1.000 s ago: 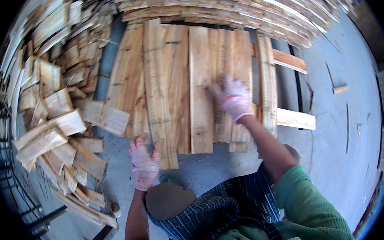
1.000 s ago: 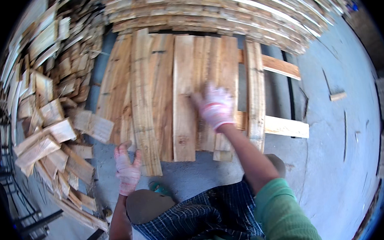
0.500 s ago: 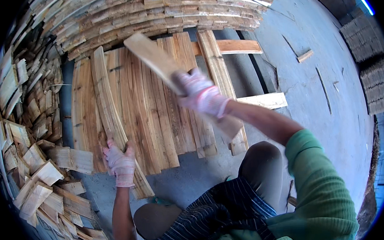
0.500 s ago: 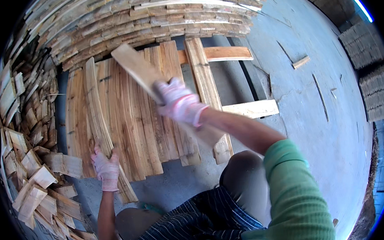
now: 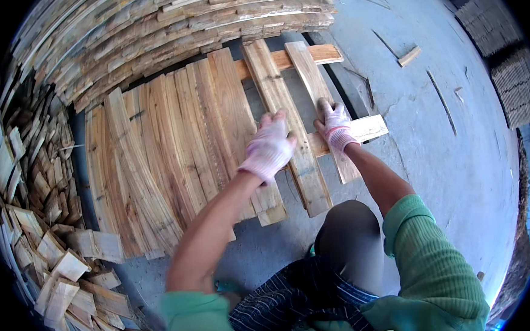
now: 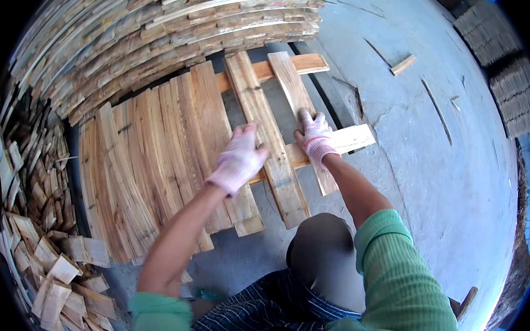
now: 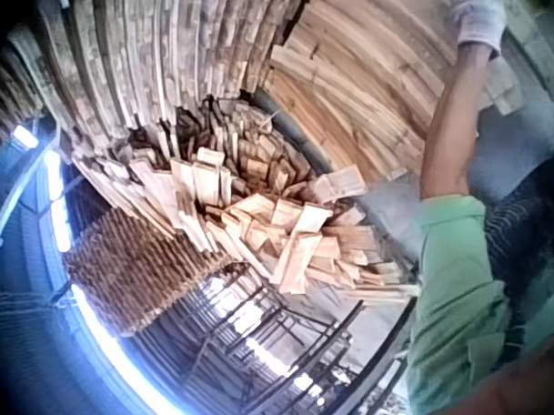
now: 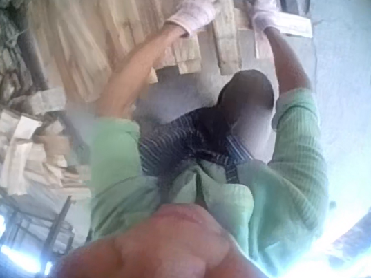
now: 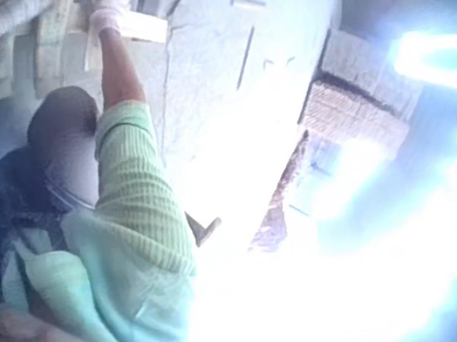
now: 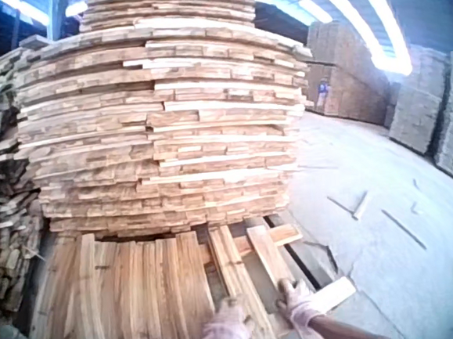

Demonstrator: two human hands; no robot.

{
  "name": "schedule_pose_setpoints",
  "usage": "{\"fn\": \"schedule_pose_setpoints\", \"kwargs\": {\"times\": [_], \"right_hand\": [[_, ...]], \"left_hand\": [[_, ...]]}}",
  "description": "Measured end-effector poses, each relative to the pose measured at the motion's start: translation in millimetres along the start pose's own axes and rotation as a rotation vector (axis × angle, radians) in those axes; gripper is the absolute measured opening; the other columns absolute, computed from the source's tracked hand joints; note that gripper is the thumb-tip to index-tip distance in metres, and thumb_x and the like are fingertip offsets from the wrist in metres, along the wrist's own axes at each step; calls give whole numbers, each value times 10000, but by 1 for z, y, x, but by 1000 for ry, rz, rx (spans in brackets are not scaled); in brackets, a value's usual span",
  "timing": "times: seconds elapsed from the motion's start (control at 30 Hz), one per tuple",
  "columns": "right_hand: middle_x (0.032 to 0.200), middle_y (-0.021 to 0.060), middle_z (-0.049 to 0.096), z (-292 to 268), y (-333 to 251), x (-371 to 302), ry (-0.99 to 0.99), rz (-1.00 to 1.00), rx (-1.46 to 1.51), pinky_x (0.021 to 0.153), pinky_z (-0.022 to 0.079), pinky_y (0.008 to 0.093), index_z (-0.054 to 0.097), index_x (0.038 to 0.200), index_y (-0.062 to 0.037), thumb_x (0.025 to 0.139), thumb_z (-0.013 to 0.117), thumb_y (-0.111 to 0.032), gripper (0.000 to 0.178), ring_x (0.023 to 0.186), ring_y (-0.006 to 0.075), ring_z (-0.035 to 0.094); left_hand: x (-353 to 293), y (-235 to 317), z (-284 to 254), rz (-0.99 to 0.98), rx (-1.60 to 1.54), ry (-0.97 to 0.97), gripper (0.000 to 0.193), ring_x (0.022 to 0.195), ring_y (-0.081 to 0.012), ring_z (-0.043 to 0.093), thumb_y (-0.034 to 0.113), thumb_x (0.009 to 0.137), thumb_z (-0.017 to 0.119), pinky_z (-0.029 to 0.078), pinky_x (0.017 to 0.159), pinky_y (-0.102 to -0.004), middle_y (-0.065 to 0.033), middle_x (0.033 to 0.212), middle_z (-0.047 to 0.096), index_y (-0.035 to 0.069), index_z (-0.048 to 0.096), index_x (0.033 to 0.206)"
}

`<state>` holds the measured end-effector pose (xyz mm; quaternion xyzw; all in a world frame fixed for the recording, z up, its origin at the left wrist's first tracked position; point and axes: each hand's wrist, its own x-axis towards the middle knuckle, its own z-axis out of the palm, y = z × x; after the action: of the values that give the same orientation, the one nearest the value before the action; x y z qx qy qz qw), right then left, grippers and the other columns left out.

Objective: The person picks up several wooden planks from a pallet and stacks them onto another pallet in a factory setting.

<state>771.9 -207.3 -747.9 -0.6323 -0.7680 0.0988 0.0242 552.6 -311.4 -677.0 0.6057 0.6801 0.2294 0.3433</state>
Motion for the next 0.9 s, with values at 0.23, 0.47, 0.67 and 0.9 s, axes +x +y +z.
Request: {"fn": "schedule_pose_setpoints", "kwargs": {"times": [0.23, 0.47, 0.67, 0.9], "right_hand": [[1426, 283, 432, -1, 8, 2, 11, -24, 197, 1080, 442, 492, 449, 1487, -215, 865, 706, -405, 699, 1274, 479, 512], [1367, 279, 484, 11, 40, 6, 87, -112, 172, 1089, 418, 482, 418, 1529, -141, 958, 629, -335, 638, 1266, 463, 499], [1344, 318, 465, 42, -29, -13, 139, -352, 224, 971, 500, 497, 476, 1503, -170, 1042, 512, -281, 475, 1128, 489, 582], [1274, 269, 464, 109, -90, 2, 85, -323, 343, 952, 508, 410, 529, 1473, -246, 1062, 535, -225, 412, 1075, 397, 607]], "left_hand": [[73, 9, 64, -670, -478, 238, 778, 1259, -356, 560, 317, 863, 757, 445, 1080, -405, -308, 1350, 556, 58, 368, 1485], [21, 13, 8, -161, -316, 285, 912, 1372, -389, 483, 402, 917, 683, 361, 1156, -399, -328, 1466, 461, -94, 220, 1527], [-75, -66, -61, -487, -296, 414, 776, 1329, -445, 483, 359, 894, 691, 384, 1132, -454, -332, 1428, 452, -31, 346, 1469], [-192, -99, -152, -393, 503, 326, 390, 1078, -351, 621, 370, 908, 643, 513, 919, -464, -183, 1154, 601, 54, 604, 1133]]}}
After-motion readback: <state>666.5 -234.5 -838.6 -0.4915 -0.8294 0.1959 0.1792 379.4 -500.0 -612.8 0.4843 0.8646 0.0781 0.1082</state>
